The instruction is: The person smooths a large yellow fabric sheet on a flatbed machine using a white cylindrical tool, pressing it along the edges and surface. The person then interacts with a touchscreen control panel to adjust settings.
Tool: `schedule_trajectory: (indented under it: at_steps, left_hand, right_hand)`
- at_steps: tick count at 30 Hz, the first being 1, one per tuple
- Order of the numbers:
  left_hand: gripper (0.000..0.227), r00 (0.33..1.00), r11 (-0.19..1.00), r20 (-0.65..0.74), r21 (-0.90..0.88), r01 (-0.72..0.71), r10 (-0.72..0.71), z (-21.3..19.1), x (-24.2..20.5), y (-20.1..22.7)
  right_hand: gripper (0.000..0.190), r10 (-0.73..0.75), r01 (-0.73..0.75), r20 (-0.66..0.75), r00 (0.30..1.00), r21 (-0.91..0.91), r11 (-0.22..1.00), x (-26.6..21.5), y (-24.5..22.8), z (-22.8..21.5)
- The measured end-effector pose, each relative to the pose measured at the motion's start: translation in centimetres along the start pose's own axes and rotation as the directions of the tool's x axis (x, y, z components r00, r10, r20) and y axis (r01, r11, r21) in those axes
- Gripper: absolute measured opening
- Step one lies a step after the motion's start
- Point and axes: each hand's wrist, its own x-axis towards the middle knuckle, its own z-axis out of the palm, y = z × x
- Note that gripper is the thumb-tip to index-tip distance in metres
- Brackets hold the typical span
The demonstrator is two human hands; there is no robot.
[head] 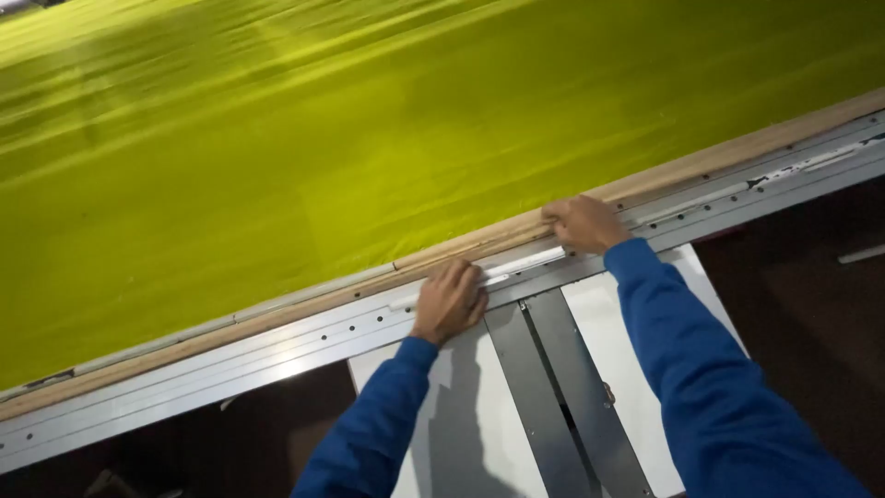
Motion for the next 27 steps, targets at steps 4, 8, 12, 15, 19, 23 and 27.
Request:
schedule_trajectory:
  at_steps: [4,8,12,15,19,23,27]
  left_hand:
    - [0.024,0.990,0.999,-0.140,-0.046,-0.005,-0.002,-3.1,1.4,-2.5]
    - [0.026,0.982,0.989,-0.132,-0.078,0.125,-0.135,-3.0,5.4,-4.3]
    - [0.034,0.985,0.984,0.040,-0.057,0.171,-0.169,2.6,6.3,-6.8]
    - [0.054,0.957,0.957,0.224,-0.180,0.226,-0.184,4.1,6.2,-6.5]
    - [0.045,0.960,0.950,0.186,-0.193,0.246,-0.210,2.5,5.9,-3.3]
    - [0.037,0.984,0.976,0.012,-0.121,0.180,-0.179,2.6,5.0,-2.9]
    - [0.054,0.983,0.983,-0.068,-0.071,0.168,-0.173,4.6,3.6,-3.4]
  right_hand:
    - [0.045,-0.022,0.021,0.011,1.000,0.078,0.997,-0.8,0.2,-0.3]
    - [0.044,0.049,-0.049,0.080,0.996,0.004,0.999,-1.4,-0.7,0.8]
    - [0.046,0.022,-0.021,0.055,0.998,-0.029,0.999,-2.0,-0.6,1.9]
    - [0.024,0.008,-0.006,0.057,0.998,-0.035,0.999,-3.0,-2.0,1.2]
    - [0.020,-0.045,0.046,0.051,0.998,-0.019,0.999,-2.9,-2.7,2.1]
    - [0.027,-0.053,0.053,0.019,0.998,0.015,0.998,-1.3,-4.3,1.2]
    - [0.024,-0.202,0.183,-0.399,0.894,-0.084,0.979,3.7,-5.3,3.4]
